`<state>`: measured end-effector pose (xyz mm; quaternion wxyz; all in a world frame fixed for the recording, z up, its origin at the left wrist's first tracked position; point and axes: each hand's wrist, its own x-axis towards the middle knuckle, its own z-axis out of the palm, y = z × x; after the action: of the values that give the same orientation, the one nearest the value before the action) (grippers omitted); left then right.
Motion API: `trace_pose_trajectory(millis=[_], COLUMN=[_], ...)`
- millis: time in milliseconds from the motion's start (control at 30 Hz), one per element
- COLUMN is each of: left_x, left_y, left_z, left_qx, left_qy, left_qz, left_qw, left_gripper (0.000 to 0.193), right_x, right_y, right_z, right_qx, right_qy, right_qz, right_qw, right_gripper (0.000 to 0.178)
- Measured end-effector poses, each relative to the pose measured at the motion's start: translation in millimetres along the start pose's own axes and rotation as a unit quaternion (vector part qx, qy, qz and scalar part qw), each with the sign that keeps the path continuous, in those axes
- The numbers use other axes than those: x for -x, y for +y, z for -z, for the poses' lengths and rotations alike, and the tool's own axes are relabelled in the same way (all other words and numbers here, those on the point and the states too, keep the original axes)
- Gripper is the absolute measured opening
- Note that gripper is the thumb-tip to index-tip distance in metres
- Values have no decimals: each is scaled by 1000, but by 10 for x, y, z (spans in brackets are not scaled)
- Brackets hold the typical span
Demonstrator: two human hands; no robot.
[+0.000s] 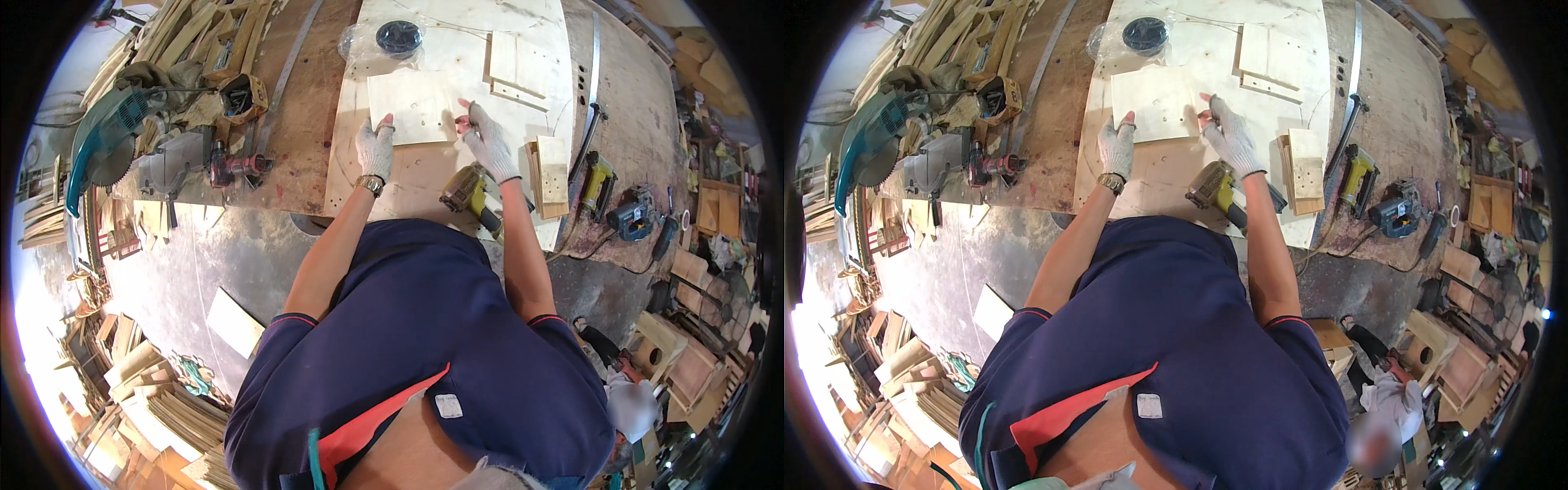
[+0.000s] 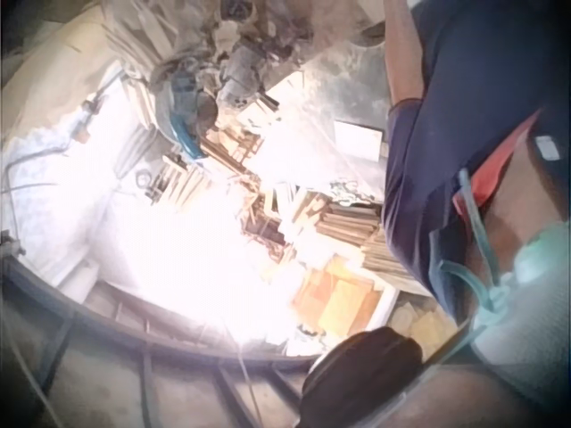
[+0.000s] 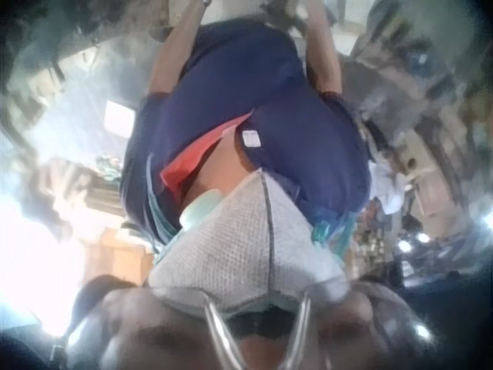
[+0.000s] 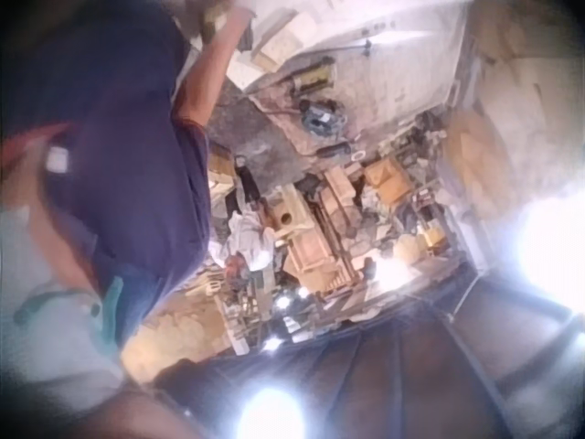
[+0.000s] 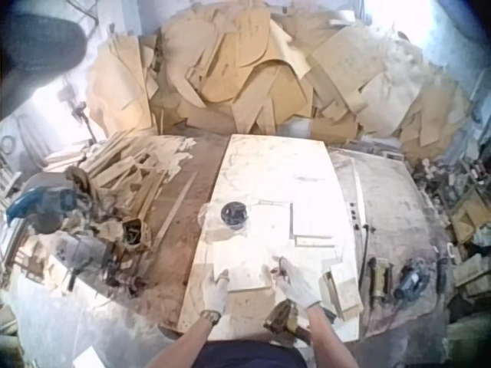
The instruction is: The person assembles small wooden boxes by aligning cut pieces on a workbench and fastening them with a pneumatic nail gun. They repeatedly pick up pieces, position them, and drive nails to join the components into box shapes.
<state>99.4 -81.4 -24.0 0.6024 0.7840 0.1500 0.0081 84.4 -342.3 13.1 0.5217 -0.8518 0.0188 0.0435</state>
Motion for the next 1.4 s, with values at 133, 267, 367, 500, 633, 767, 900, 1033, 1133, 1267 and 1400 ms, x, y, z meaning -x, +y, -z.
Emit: trace_pose_trajectory(millis=[133,267,367,500,633,767,900,1033,1133,1267,1400], left_x=[26,32,37,35,45,51,35,57,79,70,33], left_y=[47,56,41,20,10,2,8,46,73,75,51], left_z=[10,16,10,-13,-9,-8,-19,-20,-6,6,-3], left_qx=[-19,-1,0,13,-2,25,56,51,61,67,83], left_qy=[-1,-5,-1,6,9,3,-3,8,-12,-12,-21], left_qz=[8,-6,-24,-23,-17,-19,-19,-5,10,28,21], left_qw=[1000,1000,1000,1000,1000,1000,998,999,998,997,996], left_gripper=[56,54,52,51,51,53,55,54,51,51,51], right_x=[138,118,69,49,50,105,454,1079,1382,1234,794], right_y=[22,35,9,-49,-72,-78,-157,-271,-298,-265,-248], right_z=[139,86,91,143,152,128,217,241,53,-85,-132], right_qx=[125,146,129,160,151,109,113,188,267,266,270], right_qy=[-102,-92,-111,-120,-119,-81,12,-13,-24,51,73], right_qz=[73,61,61,32,32,59,18,-150,-149,-19,39], right_qw=[984,983,983,979,981,989,993,971,952,962,959], right_gripper=[40,33,27,22,20,27,41,45,45,49,46])
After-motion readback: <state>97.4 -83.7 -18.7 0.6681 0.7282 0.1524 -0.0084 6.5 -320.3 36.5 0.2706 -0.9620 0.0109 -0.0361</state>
